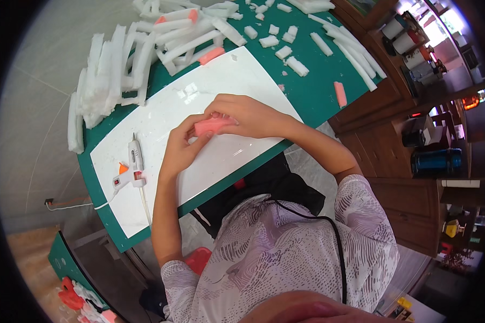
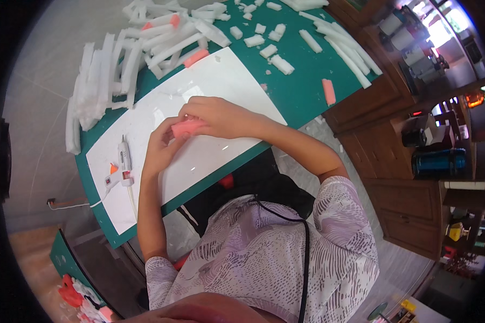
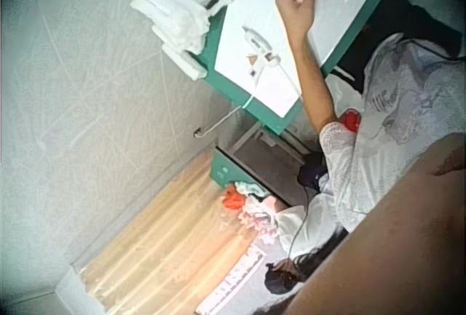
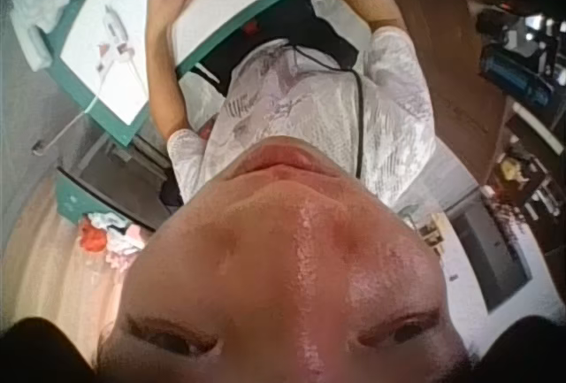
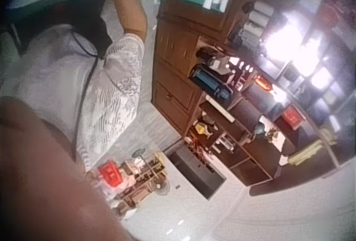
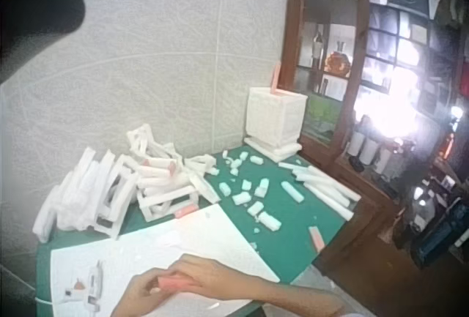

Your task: The person assembles foam structures by applying hot glue with a glue gun and attaching foam pieces together by hand.

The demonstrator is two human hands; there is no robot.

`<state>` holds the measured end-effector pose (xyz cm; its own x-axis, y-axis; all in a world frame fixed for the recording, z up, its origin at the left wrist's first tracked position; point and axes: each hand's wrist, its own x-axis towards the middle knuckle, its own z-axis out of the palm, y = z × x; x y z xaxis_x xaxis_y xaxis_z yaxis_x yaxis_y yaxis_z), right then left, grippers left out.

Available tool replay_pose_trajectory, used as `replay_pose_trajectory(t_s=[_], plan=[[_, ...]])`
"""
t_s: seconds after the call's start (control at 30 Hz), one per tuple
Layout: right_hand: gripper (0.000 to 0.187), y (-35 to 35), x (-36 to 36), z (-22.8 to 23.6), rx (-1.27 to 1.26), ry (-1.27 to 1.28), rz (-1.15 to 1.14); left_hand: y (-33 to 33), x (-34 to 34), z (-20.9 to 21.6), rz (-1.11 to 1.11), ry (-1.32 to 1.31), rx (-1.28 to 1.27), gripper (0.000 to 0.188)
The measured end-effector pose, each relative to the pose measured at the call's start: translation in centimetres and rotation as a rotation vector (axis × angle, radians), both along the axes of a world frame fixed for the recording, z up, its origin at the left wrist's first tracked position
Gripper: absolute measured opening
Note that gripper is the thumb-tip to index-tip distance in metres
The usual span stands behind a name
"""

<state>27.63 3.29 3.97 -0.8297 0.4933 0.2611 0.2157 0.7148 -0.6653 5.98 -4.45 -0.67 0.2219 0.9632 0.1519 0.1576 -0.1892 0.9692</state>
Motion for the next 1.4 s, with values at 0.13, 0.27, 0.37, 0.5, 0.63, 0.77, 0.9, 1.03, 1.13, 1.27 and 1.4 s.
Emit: replay_pose_trajectory(t_s=[0.13, 0.27, 0.37, 0.5, 0.63, 0.77, 0.9, 1.03, 1.13, 1.27, 1.4], plan=[[0.034, 0.0, 0.5, 0.4, -0.175, -0.039, -0.076, 0.0, -0.1, 0.0, 0.057, -0.11, -0.052, 0.035], [0.033, 0.7, 1.6, -0.4, -0.292, -0.111, -0.141, 0.0, -0.5, 0.0, 0.085, -0.129, -0.092, 0.034], [0.033, 1.0, 2.0, -1.1, -0.313, -0.091, -0.111, 0.1, -0.4, 0.0, 0.079, -0.111, -0.098, 0.033], [0.032, 0.9, 2.4, -1.9, -0.405, -0.047, -0.155, 0.2, -0.1, -0.3, 0.067, -0.104, -0.097, 0.033], [0.031, 0.7, 2.2, -1.7, -0.429, -0.038, -0.178, 0.0, -0.3, -0.6, 0.091, -0.125, -0.114, 0.034], [0.032, 0.6, 2.1, -1.5, -0.44, -0.017, -0.151, -0.1, -0.4, -0.4, 0.131, -0.111, -0.112, 0.033], [0.032, 0.9, 2.7, -1.7, -0.523, 0.046, -0.149, 0.3, -0.2, -0.3, 0.095, -0.152, -0.072, 0.032], [0.034, 1.0, 2.5, -1.6, -0.622, 0.142, -0.118, 0.2, -0.5, 0.0, 0.117, -0.191, -0.103, 0.032], [0.036, 0.8, 2.2, -1.9, -0.532, 0.138, -0.128, 0.2, -0.5, 0.0, 0.105, -0.184, -0.127, 0.032], [0.036, 0.6, 2.2, -1.8, -0.503, 0.104, -0.168, 0.4, -0.4, 0.0, 0.093, -0.174, -0.102, 0.031], [0.039, 0.3, 1.8, -2.1, -0.618, 0.094, -0.115, 0.1, -0.6, -0.1, 0.124, -0.165, -0.099, 0.031]])
